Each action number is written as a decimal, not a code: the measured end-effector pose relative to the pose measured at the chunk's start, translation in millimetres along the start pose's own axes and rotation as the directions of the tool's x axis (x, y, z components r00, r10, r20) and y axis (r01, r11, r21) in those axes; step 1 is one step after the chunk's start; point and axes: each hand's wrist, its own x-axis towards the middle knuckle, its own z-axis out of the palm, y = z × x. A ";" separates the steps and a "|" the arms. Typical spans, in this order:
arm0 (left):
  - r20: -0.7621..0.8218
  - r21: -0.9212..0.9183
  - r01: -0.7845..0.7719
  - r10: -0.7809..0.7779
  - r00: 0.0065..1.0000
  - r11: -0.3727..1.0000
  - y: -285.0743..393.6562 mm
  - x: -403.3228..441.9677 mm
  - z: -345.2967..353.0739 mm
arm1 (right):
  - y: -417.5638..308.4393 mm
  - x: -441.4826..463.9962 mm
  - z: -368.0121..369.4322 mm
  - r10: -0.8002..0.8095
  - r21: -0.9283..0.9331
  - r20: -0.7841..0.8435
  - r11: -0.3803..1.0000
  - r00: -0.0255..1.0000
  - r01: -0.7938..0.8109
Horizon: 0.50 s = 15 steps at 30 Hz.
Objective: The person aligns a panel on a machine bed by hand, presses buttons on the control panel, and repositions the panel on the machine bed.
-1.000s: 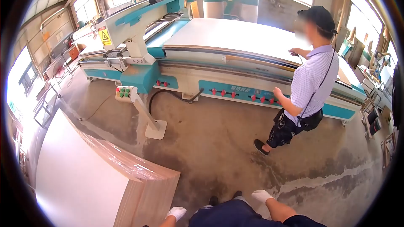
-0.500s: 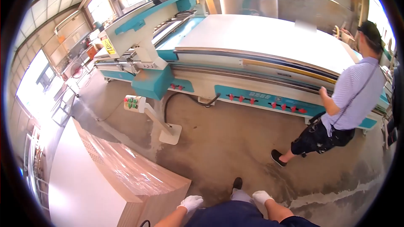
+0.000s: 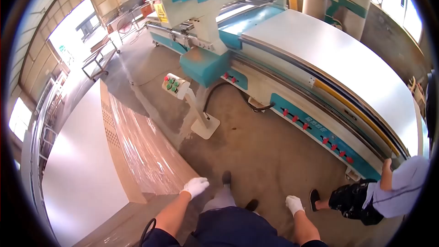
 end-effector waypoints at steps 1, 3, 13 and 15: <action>-0.013 0.037 -0.030 0.031 0.999 0.999 18.4 -1.2 -29.7 | -4.6 1.7 1.1 -0.014 -0.034 0.034 0.999 0.999 0.015; -0.124 -0.130 0.135 -0.151 0.981 0.982 -12.7 47.8 -39.4 | -3.4 3.1 10.2 -0.022 -0.198 0.074 0.980 0.997 0.036; -0.447 -0.361 0.139 -0.302 0.842 0.922 -59.9 251.3 -249.3 | 23.8 45.8 85.6 -0.183 -0.924 0.288 0.205 0.940 0.323; -0.434 -0.565 -0.002 -0.296 0.851 0.825 -72.5 281.1 -288.7 | 80.0 88.6 99.7 -0.097 -0.896 0.333 0.278 0.938 0.347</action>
